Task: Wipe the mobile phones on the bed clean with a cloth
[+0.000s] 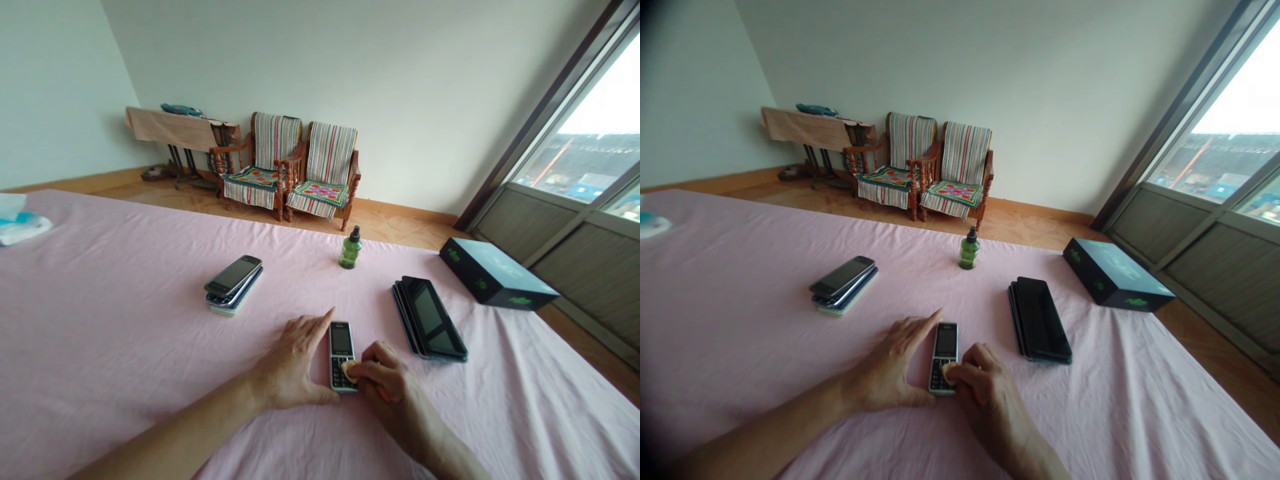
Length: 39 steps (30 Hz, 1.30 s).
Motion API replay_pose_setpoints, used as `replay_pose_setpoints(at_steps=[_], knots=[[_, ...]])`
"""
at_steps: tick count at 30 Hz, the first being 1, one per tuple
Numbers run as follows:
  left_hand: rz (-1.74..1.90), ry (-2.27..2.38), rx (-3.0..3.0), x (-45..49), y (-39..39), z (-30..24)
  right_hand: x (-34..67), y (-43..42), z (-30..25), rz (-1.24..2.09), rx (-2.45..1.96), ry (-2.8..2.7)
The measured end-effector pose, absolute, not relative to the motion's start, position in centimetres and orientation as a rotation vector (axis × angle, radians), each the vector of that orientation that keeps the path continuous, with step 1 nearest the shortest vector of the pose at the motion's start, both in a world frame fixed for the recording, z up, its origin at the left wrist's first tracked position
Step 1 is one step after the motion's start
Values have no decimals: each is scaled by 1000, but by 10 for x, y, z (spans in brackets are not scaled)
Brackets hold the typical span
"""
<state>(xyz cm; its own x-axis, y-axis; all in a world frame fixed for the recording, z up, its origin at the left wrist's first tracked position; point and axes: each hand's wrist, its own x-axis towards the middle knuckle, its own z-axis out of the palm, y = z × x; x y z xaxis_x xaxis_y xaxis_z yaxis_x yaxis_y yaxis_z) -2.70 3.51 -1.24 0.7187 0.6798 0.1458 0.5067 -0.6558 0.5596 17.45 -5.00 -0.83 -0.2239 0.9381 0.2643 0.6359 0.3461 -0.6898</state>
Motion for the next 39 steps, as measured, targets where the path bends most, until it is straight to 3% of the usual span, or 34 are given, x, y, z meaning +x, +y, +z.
replay_pose_setpoints(at_steps=[39], knots=[[475,908,2439,-28,34,-11,172,-53,-4,745,-1393,-1985]])
